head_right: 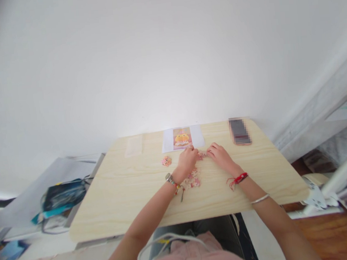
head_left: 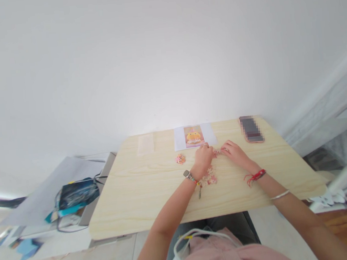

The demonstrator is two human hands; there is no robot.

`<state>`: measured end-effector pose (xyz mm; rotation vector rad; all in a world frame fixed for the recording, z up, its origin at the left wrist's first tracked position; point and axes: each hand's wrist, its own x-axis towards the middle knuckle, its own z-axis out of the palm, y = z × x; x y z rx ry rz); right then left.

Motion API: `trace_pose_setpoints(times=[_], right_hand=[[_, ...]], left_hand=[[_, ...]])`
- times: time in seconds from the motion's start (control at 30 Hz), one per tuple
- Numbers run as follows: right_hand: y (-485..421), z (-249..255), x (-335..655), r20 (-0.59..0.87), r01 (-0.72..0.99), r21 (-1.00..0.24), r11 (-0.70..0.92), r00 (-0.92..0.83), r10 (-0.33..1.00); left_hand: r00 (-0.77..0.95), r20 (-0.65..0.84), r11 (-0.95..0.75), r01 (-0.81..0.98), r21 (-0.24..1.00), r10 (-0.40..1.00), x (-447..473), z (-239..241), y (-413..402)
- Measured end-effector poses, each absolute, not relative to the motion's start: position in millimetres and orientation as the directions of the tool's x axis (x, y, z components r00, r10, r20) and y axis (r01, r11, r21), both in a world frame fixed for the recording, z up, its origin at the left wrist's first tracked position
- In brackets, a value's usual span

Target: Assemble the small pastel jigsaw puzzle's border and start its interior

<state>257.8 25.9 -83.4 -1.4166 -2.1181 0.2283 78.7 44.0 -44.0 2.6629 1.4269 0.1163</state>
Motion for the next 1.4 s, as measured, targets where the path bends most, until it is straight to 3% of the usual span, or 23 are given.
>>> trace_pose_setpoints(times=[0.2,0.53,0.67,0.8,1.07,1.4], right_hand=[[29.9,-86.5,250.6,0.337,0.797,-0.438,0.415,-0.282,0.898],[19.7,-71.5,241.7,0.337,0.802,-0.416,0.429,-0.302,0.892],[13.1,-60.5,219.4,0.313,0.753,-0.394,0.527,-0.43,0.847],[14.6,-56.8,196.6,0.236,0.76,-0.289,0.583,-0.533,0.812],[31.0,-64.9,193.7,0.139,0.75,-0.253,0.611,-0.597,0.791],[33.1,-71.3,191.7,0.15,0.761,-0.233,0.605,-0.587,0.796]], left_hand=[[0.467,0.045,-0.468,0.871,0.148,0.883,48.2,-44.3,41.0],[0.353,0.016,-0.344,0.899,0.271,0.935,3.0,-39.1,26.2],[0.35,0.01,-0.336,0.891,0.307,0.937,-4.8,-41.3,24.5],[0.372,-0.014,-0.348,0.88,0.324,0.928,-1.6,-43.4,25.9],[0.457,-0.009,-0.436,0.854,0.284,0.889,13.9,-47.8,29.6],[0.451,-0.021,-0.44,0.879,0.182,0.892,24.7,-48.3,23.7]])
